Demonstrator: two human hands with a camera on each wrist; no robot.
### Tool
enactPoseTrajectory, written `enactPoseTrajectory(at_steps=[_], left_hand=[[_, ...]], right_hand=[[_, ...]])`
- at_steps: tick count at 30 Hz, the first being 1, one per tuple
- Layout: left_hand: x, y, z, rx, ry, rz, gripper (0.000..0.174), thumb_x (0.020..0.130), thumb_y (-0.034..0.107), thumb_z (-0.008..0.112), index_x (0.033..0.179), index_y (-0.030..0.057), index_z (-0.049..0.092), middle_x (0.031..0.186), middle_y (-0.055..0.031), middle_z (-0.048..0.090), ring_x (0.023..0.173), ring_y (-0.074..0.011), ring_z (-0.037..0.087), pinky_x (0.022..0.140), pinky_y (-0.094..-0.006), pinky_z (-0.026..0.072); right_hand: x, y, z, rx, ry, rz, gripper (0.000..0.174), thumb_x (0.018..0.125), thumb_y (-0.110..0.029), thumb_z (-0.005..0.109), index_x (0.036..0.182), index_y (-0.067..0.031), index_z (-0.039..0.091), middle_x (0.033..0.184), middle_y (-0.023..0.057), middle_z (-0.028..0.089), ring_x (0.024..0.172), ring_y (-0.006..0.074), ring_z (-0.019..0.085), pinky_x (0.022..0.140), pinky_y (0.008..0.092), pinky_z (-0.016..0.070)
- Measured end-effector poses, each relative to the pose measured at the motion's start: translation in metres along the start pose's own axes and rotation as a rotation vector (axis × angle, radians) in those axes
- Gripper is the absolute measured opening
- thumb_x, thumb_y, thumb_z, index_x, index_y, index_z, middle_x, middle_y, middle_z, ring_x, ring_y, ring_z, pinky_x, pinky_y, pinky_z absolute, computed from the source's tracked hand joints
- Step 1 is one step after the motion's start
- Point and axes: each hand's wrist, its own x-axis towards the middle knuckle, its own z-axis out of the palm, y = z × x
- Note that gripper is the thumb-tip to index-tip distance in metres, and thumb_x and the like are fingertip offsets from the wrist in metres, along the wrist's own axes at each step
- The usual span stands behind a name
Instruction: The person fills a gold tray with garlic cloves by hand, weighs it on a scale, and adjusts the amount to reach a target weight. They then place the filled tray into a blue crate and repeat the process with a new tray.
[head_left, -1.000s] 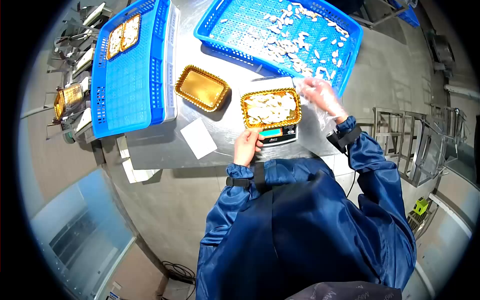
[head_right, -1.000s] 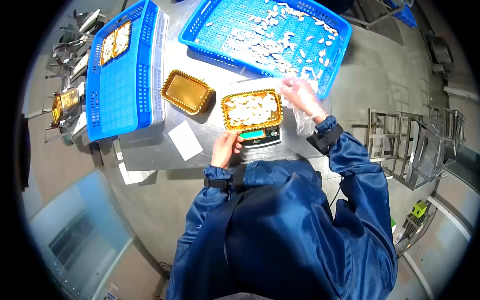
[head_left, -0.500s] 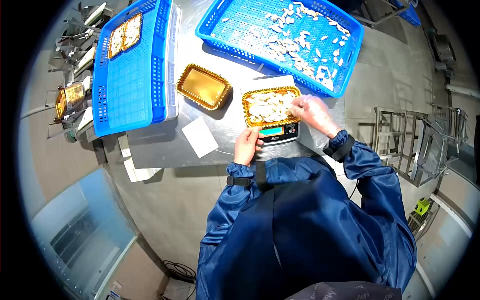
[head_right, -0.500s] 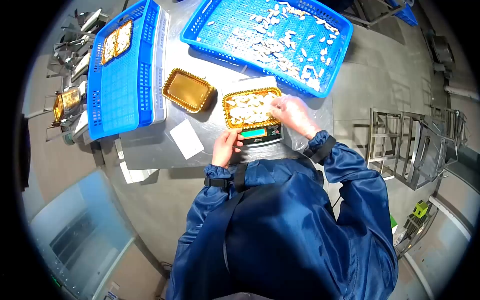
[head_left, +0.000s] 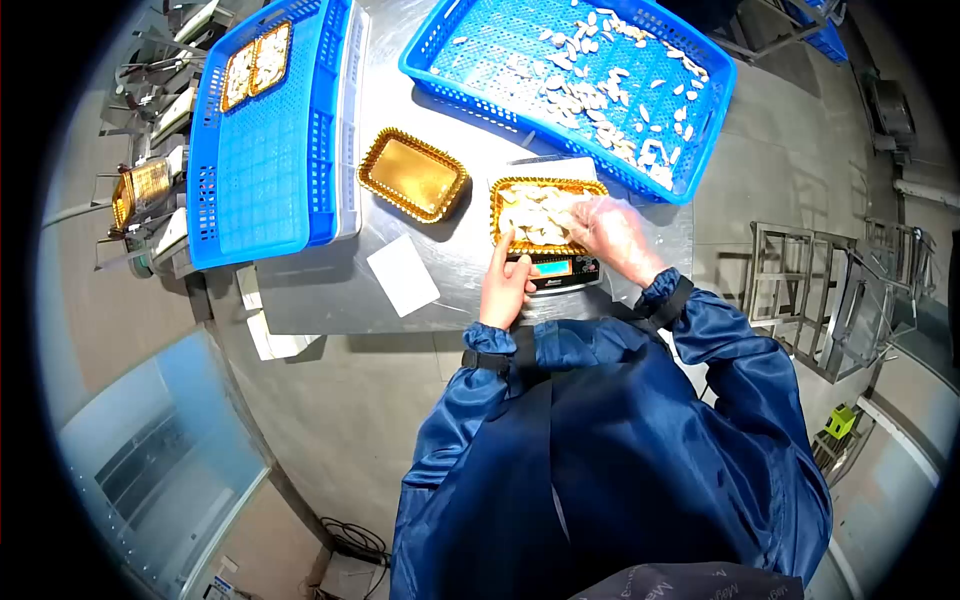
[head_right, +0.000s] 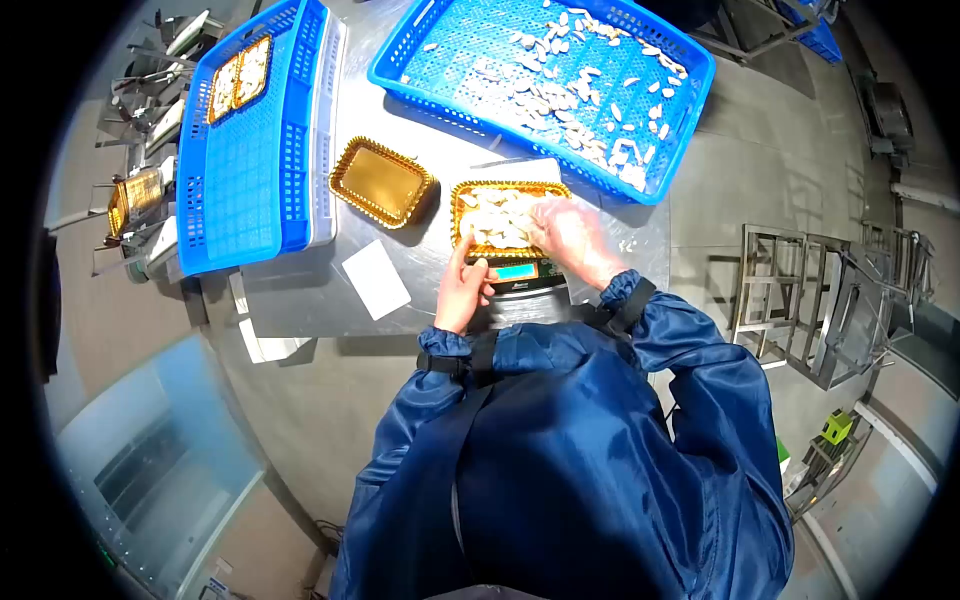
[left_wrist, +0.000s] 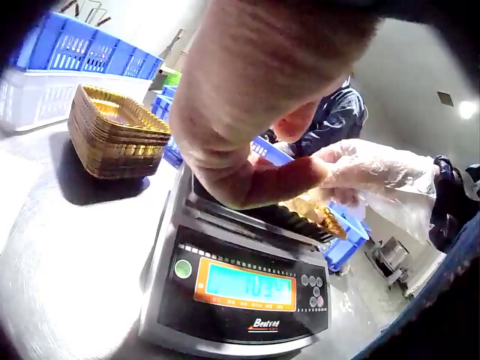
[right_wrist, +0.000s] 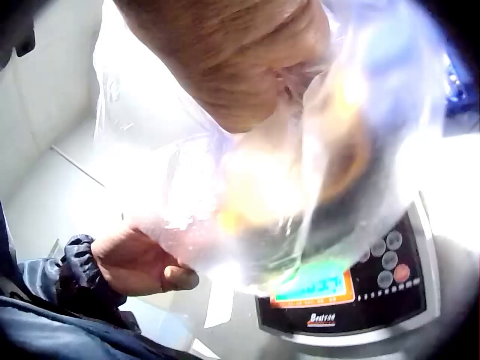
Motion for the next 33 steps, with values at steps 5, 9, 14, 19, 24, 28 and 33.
enactPoseTrajectory(at_steps=[5, 9, 14, 19, 24, 28, 33], left_hand=[[0.003, 0.007, 0.009, 0.121, -0.156, 0.049, 0.053, 0.094, 0.018, 0.051, 0.144, 0.0184, 0.033, 0.079, -0.0004, 0.062, 0.06, -0.005, 0.052, 0.05, -0.021, 0.0425], [0.01, -0.003, 0.017, 0.197, -0.088, 0.095, 0.061, 0.093, 0.016, 0.053, 0.147, 0.018, 0.024, 0.074, -0.0007, 0.061, 0.058, -0.0056, 0.052, 0.049, -0.0215, 0.0421], [0.01, 0.004, 0.005, 0.048, 0.013, 0.052, 0.063, 0.093, 0.018, 0.052, 0.147, 0.0154, 0.022, 0.078, -0.0042, 0.063, 0.059, -0.0088, 0.057, 0.049, -0.0219, 0.0456], [0.013, -0.002, 0.005, -0.066, 0.04, 0.056, 0.053, 0.094, 0.017, 0.051, 0.142, 0.0097, 0.032, 0.085, -0.0039, 0.065, 0.063, -0.0071, 0.056, 0.05, -0.0207, 0.0451], [0.001, 0.005, -0.008, -0.07, 0.08, 0.067, 0.027, 0.096, 0.021, 0.049, 0.116, 0.0036, 0.057, 0.089, -0.0046, 0.065, 0.07, -0.0063, 0.057, 0.056, -0.0192, 0.0447], [0.003, 0.002, -0.016, -0.149, 0.162, 0.056, 0.027, 0.097, 0.021, 0.049, 0.115, 0.0027, 0.055, 0.088, -0.0035, 0.063, 0.067, -0.0062, 0.054, 0.055, -0.0192, 0.0438], [0.006, -0.005, -0.024, -0.204, 0.301, 0.12, 0.027, 0.093, 0.011, 0.05, 0.119, 0.0064, 0.054, 0.081, -0.0017, 0.059, 0.064, -0.0049, 0.051, 0.048, -0.0182, 0.0419]], right_hand=[[0.014, -0.014, 0.002, -0.075, 0.272, -0.047, 0.025, 0.08, -0.031, 0.062, 0.088, -0.0074, 0.066, 0.079, 0.0137, 0.061, 0.073, 0.0321, 0.061, 0.066, 0.0417, 0.0478], [0.024, -0.012, 0.011, -0.21, 0.189, -0.041, 0.022, 0.081, -0.029, 0.061, 0.08, -0.0068, 0.064, 0.075, 0.013, 0.061, 0.072, 0.0316, 0.061, 0.065, 0.0421, 0.0471], [0.018, -0.006, -0.017, 0.086, 0.151, -0.02, 0.022, 0.082, -0.027, 0.059, 0.078, -0.0063, 0.065, 0.073, 0.0171, 0.061, 0.07, 0.0327, 0.061, 0.062, 0.0417, 0.048], [0.021, -0.015, 0.008, 0.003, 0.226, -0.128, 0.021, 0.078, -0.029, 0.063, 0.081, -0.008, 0.067, 0.073, 0.0154, 0.061, 0.07, 0.0318, 0.062, 0.063, 0.0427, 0.0494], [0.02, -0.01, 0.008, 0.149, 0.138, -0.166, 0.022, 0.074, -0.024, 0.07, 0.087, -0.0058, 0.067, 0.084, 0.0139, 0.065, 0.08, 0.0328, 0.061, 0.071, 0.0423, 0.0485], [0.028, 0.004, -0.039, 0.517, 0.23, 0.188, 0.034, 0.085, -0.028, 0.062, 0.103, 0.0013, 0.064, 0.093, 0.0144, 0.067, 0.08, 0.0237, 0.065, 0.072, 0.0347, 0.0498], [0.044, 0.053, -0.056, 0.768, 0.315, 0.458, 0.041, 0.086, -0.032, 0.059, 0.108, 0.0025, 0.063, 0.091, 0.0127, 0.068, 0.074, 0.0168, 0.064, 0.069, 0.0299, 0.0503]])
